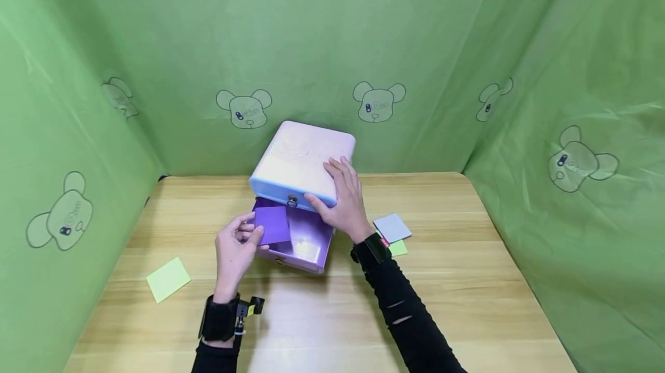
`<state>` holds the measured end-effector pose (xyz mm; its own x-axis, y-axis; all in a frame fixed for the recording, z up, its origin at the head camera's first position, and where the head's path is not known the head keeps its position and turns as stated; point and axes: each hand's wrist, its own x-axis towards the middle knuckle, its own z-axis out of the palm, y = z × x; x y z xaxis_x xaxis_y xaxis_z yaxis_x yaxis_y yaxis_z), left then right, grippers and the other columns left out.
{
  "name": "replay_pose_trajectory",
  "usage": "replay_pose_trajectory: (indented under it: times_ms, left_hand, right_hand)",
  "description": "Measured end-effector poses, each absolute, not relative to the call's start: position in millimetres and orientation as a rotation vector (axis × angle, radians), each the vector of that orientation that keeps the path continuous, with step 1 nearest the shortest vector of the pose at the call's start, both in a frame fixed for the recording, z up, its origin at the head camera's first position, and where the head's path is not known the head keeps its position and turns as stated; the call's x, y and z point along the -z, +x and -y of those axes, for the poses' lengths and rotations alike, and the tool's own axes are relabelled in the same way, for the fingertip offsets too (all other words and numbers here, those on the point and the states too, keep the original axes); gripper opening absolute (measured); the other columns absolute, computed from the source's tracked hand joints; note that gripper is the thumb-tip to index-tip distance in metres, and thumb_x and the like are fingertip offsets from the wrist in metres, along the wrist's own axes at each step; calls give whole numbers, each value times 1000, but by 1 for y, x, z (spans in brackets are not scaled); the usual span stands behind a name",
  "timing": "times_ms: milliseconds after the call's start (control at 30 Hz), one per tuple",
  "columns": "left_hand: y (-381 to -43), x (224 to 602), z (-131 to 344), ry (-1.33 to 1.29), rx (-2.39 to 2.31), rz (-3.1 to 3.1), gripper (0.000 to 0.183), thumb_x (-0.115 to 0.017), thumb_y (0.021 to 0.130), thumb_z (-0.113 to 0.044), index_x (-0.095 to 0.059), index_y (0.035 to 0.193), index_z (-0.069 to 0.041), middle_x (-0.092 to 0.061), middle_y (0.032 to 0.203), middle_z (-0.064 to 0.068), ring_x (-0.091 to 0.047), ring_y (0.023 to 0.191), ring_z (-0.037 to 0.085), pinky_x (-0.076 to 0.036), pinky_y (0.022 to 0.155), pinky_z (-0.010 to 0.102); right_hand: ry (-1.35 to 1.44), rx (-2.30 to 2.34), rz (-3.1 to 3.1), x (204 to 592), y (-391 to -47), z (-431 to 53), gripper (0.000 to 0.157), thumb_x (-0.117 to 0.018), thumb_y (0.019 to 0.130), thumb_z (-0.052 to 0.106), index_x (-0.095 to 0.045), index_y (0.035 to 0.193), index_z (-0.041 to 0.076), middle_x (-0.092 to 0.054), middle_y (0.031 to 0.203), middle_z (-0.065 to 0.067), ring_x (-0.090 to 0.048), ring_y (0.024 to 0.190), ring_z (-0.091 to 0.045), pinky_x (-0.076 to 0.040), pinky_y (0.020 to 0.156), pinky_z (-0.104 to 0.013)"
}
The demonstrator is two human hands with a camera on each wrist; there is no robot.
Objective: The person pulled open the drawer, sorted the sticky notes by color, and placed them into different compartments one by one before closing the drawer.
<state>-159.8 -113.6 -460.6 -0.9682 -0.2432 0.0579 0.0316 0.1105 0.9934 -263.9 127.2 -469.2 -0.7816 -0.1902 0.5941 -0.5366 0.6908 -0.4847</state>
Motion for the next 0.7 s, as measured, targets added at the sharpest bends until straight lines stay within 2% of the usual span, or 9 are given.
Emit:
replay_pose_trajectory:
  times_ms: [167,467,700]
  left_hand:
    - [-162,461,113,211,1938,2198,40,-69,88,6,-66,128,1,-65,99,23,-68,74,15,-64,61,32]
    - [-165,460,108,195,1904,2211,41,-69,87,5,-66,128,2,-66,99,25,-65,70,10,-63,58,30]
    - [-167,461,101,181,1905,2243,42,-67,89,6,-65,130,3,-66,101,28,-65,71,16,-62,58,27]
  right_hand:
    - [558,-916,2393,467,-263,-126,96,-41,87,84,-45,149,11,-41,158,-10,-24,155,-31,-18,127,-56]
    - [558,-910,2391,466,-264,-125,96,-41,87,85,-46,148,11,-41,158,-10,-24,155,-30,-19,127,-55]
    - [556,-944,2403,464,-262,-124,97,-42,86,85,-46,148,10,-41,159,-11,-23,156,-31,-17,128,-56]
